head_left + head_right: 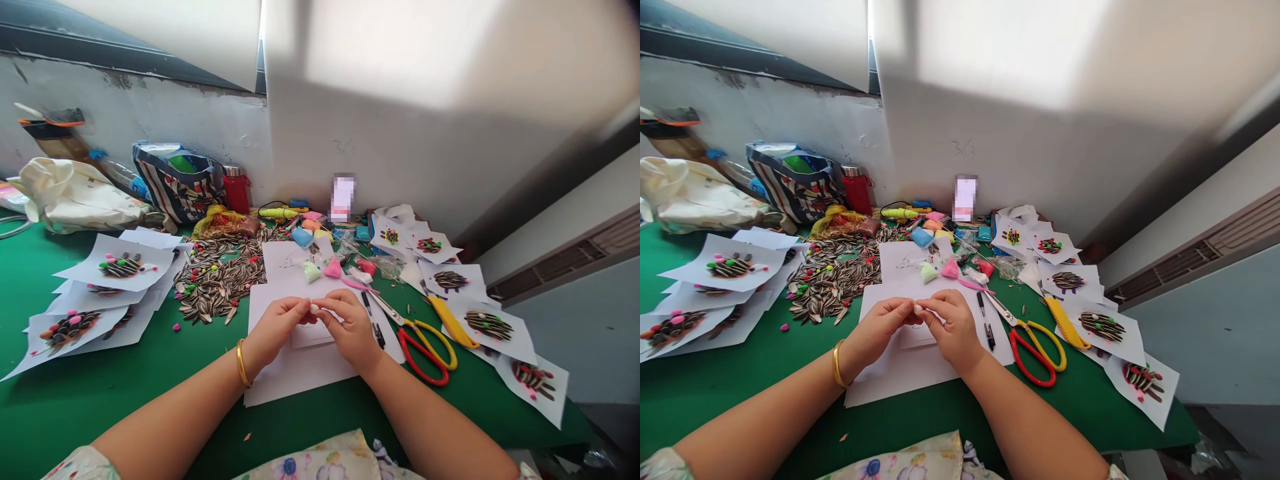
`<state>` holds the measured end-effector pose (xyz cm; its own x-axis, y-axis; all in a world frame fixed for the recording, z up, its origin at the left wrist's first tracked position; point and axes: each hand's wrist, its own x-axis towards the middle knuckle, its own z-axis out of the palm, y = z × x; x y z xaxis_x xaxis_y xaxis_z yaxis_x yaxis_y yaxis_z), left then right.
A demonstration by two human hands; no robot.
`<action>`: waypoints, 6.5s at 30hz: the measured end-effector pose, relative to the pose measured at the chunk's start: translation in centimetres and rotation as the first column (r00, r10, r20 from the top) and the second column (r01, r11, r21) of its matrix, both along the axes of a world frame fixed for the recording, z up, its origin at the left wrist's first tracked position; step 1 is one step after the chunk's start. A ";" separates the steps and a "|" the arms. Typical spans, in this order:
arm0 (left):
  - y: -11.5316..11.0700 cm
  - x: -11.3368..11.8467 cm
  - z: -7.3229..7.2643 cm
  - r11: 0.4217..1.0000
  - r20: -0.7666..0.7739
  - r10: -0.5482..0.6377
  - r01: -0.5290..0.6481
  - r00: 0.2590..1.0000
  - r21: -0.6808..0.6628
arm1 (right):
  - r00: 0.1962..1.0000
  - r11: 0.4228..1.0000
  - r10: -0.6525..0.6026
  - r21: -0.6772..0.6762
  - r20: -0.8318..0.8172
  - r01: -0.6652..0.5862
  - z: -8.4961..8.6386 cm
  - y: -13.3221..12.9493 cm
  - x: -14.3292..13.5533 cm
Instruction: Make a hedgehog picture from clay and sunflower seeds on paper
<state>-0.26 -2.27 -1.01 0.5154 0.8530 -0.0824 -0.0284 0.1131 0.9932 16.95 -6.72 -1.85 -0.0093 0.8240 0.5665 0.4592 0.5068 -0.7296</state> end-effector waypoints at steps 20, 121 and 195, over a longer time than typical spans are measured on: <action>0.0 -0.1 -0.1 0.995 0.032 -0.033 0.036 0.999 -0.092 | 0.999 1.000 0.014 -0.021 0.049 -0.013 0.1 0.0 -0.1; -0.1 -0.2 0.9 0.992 -0.025 -0.125 0.125 0.992 -0.002 | 0.994 0.998 0.059 -0.007 0.093 -0.058 0.2 -0.2 0.0; 0.0 -0.1 0.4 0.911 -0.172 0.167 -0.085 0.971 0.403 | 0.995 0.984 0.063 -0.159 -0.082 -0.076 0.5 0.3 0.4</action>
<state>-0.38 -2.27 -0.57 0.4092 0.8943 0.1811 0.1854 -0.2758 0.9431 17.37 -6.46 -1.39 -0.0319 0.9038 0.4268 0.3670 0.4078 -0.8361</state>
